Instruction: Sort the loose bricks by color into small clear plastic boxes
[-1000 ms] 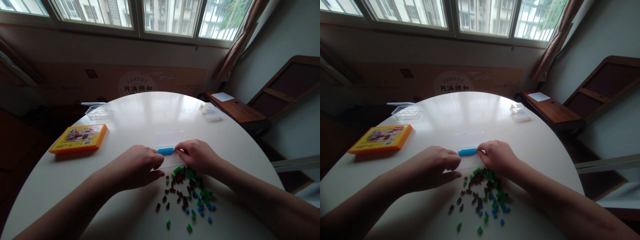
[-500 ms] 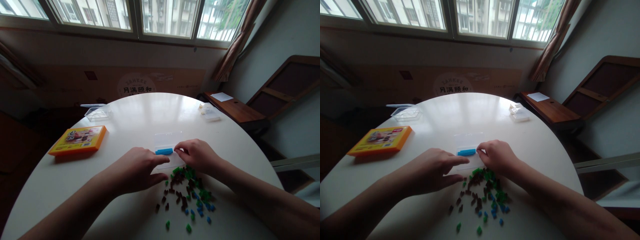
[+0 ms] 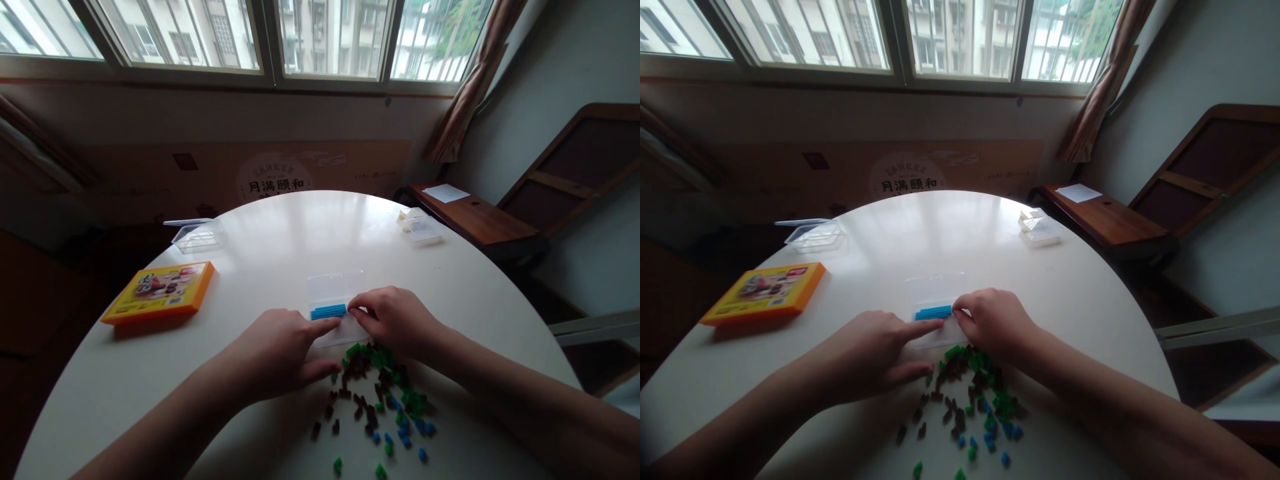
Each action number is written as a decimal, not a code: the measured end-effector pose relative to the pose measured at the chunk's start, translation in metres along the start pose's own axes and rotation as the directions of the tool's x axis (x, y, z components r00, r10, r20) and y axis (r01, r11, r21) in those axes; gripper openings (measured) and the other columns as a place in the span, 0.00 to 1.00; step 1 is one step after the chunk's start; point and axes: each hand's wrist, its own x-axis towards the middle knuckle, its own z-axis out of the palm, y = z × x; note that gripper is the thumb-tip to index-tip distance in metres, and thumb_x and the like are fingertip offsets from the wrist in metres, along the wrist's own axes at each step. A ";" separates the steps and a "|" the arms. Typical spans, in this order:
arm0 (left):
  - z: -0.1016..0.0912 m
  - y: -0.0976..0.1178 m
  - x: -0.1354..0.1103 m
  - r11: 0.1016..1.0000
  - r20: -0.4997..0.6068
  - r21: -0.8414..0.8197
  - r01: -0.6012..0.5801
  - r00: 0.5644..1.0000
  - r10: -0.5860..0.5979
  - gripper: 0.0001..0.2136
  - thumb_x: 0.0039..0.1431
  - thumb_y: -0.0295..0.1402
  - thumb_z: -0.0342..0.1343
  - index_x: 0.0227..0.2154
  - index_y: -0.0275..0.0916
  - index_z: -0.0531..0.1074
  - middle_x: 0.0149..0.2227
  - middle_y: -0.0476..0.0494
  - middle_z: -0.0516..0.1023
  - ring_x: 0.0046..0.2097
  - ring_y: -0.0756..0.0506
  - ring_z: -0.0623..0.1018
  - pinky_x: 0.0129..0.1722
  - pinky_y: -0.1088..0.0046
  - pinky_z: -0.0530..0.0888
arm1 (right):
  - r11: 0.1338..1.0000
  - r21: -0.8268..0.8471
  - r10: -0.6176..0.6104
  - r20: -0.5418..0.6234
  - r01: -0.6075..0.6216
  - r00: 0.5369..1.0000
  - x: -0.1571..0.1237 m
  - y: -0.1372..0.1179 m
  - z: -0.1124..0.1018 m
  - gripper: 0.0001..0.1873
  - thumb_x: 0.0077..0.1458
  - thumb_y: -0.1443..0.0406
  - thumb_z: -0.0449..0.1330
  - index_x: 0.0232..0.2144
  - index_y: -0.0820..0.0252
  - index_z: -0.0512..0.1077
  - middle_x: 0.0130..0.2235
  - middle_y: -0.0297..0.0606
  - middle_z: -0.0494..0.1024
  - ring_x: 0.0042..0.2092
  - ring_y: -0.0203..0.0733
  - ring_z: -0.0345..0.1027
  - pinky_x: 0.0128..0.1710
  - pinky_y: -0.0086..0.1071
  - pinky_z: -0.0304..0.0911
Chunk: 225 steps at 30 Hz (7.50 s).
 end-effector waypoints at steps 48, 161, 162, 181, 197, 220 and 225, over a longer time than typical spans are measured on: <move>-0.008 -0.009 -0.005 0.973 -0.018 -0.225 -0.049 0.999 0.046 0.26 0.59 0.49 0.55 0.60 0.52 0.66 0.23 0.49 0.75 0.25 0.45 0.75 0.27 0.73 0.67 | 0.991 0.136 0.003 -0.152 0.018 0.988 -0.011 0.003 -0.012 0.11 0.59 0.63 0.57 0.39 0.52 0.79 0.37 0.32 0.82 0.34 0.38 0.74 0.35 0.30 0.63; 0.012 -0.017 0.009 0.938 -0.311 -0.320 -0.136 0.950 0.032 0.14 0.62 0.35 0.51 0.21 0.38 0.66 0.19 0.52 0.65 0.21 0.53 0.62 0.23 0.77 0.59 | 0.997 -0.046 0.068 0.028 -0.066 0.997 0.004 -0.011 -0.007 0.08 0.54 0.60 0.60 0.32 0.49 0.80 0.29 0.31 0.78 0.30 0.37 0.68 0.29 0.31 0.53; 0.012 -0.017 0.009 0.939 -0.309 -0.316 -0.137 0.950 0.035 0.14 0.62 0.35 0.51 0.21 0.38 0.66 0.19 0.52 0.66 0.21 0.53 0.62 0.24 0.77 0.59 | 0.997 -0.050 0.067 0.025 -0.065 0.997 0.004 -0.011 -0.006 0.08 0.54 0.60 0.60 0.32 0.49 0.80 0.29 0.31 0.78 0.30 0.37 0.68 0.29 0.31 0.54; 0.015 -0.016 0.010 0.949 -0.312 -0.273 -0.157 0.948 0.067 0.14 0.62 0.36 0.51 0.21 0.38 0.67 0.19 0.52 0.66 0.21 0.52 0.62 0.23 0.76 0.58 | 0.993 -0.075 0.093 0.012 -0.092 0.996 0.007 -0.011 -0.003 0.08 0.55 0.59 0.60 0.33 0.49 0.80 0.31 0.31 0.80 0.31 0.38 0.70 0.30 0.32 0.56; 0.015 -0.017 0.009 0.949 -0.343 -0.258 -0.184 0.935 0.088 0.14 0.62 0.35 0.52 0.21 0.38 0.68 0.19 0.51 0.66 0.21 0.52 0.63 0.23 0.75 0.58 | 0.994 -0.065 0.084 0.025 -0.082 0.996 0.008 -0.009 -0.003 0.08 0.54 0.59 0.60 0.32 0.49 0.81 0.30 0.31 0.80 0.31 0.38 0.70 0.30 0.31 0.56; 0.017 -0.019 0.009 0.957 -0.292 -0.253 -0.143 0.954 0.065 0.14 0.63 0.37 0.51 0.23 0.38 0.68 0.20 0.50 0.69 0.22 0.52 0.64 0.24 0.75 0.58 | 0.999 -0.035 0.035 0.030 -0.034 0.999 0.003 -0.010 -0.005 0.09 0.55 0.62 0.58 0.32 0.49 0.80 0.29 0.29 0.77 0.29 0.36 0.67 0.30 0.31 0.53; 0.017 -0.018 0.009 0.956 -0.292 -0.255 -0.146 0.954 0.067 0.14 0.63 0.37 0.50 0.23 0.38 0.68 0.20 0.50 0.69 0.22 0.52 0.64 0.24 0.75 0.58 | 0.999 -0.040 0.031 0.019 -0.030 0.999 0.003 -0.011 -0.004 0.09 0.55 0.62 0.59 0.33 0.49 0.80 0.30 0.29 0.78 0.30 0.36 0.67 0.30 0.30 0.53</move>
